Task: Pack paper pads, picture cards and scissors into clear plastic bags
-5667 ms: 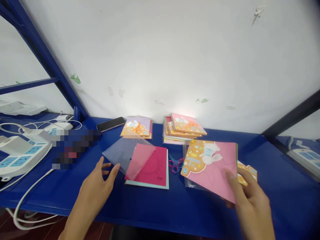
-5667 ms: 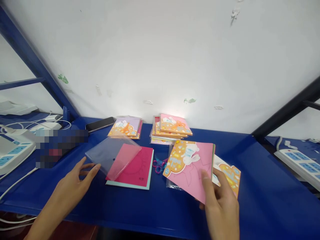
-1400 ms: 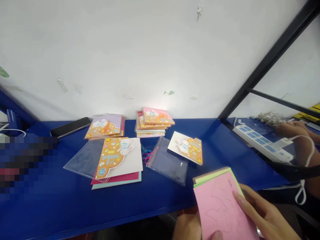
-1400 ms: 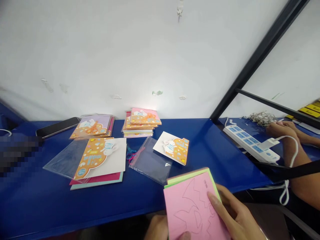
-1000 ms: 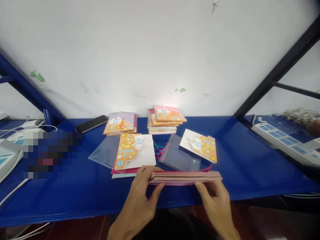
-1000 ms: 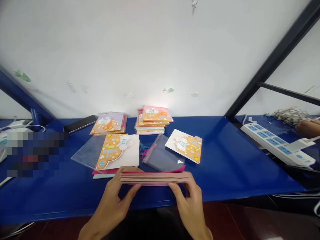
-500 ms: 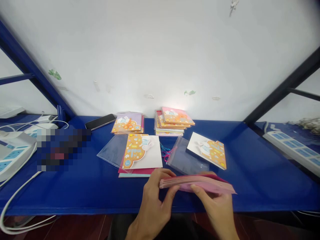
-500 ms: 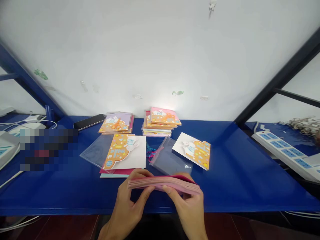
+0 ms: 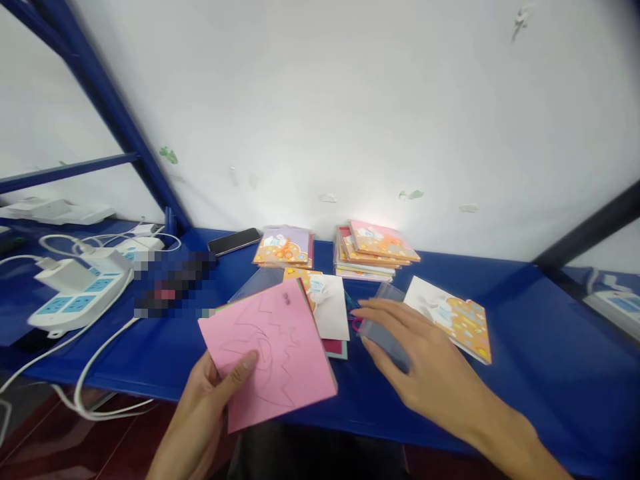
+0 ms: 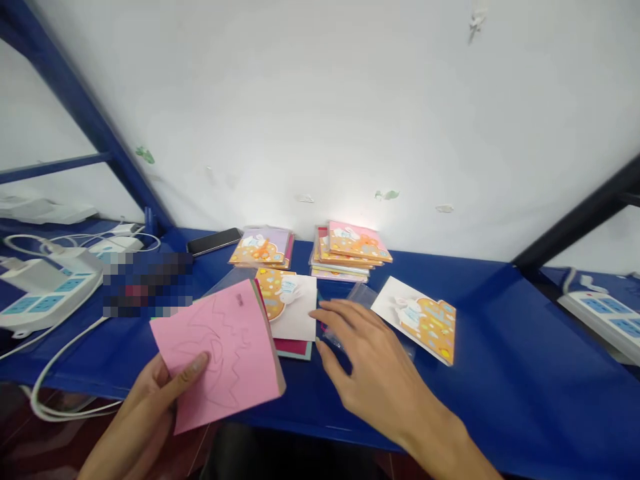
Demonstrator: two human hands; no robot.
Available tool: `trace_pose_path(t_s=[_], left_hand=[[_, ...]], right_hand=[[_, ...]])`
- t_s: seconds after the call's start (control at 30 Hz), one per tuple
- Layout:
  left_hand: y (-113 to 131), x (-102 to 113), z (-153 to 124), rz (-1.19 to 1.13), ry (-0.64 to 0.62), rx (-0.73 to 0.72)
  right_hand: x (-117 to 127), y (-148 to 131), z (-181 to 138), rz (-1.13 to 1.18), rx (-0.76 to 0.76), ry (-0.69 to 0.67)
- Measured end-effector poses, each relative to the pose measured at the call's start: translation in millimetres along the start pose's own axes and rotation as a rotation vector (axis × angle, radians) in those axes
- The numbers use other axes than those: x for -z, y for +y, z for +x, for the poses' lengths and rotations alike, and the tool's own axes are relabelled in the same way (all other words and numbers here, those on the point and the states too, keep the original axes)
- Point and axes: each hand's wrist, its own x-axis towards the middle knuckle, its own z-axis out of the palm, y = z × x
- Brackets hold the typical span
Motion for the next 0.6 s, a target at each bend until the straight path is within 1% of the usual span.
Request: trace_pose_path(t_s=[0.07,0.13,0.23,0.3,0.37,0.43,0.5,0.6], left_hand=[[13.7,14.3,2.1,-0.004,0.032,-0.015],[27.4,26.6,2.6,0.010,0.034,-0.057],[44.9,43.6,0.1,0.017,0.042,-0.103],[52.7,54.6,-2.9,0.001,0.064,-0.120],[56.6,65.1,-5.6,-0.014,0.083,-0.125],[57.3,74.4,-7.0,-0.030,0.094,-0.123],[55.4,82.2,-7.0,-0.041,0.092,-0.106],[50.8,90.2,-7.3,-0.042,0.079,-0.074]], right_hand=[[-7.2,-3.6,29.7,-0.117,0.202,-0.142],[-22.8,-7.1,59.3,-0.167,0.352,-0.275],[-53.2,-10.8,95.4,-0.175,0.533,-0.456],[-70.4,-12.8,110.4,-0.173,0.619,-0.530],[-80.4,-15.3,118.4,-0.176,0.673,-0.542],[-81.7,-18.5,123.0,-0.180,0.711,-0.512],[-74.7,-21.9,128.1,-0.177,0.726,-0.468],[-51.2,-26.4,140.0,-0.186,0.695,-0.357]])
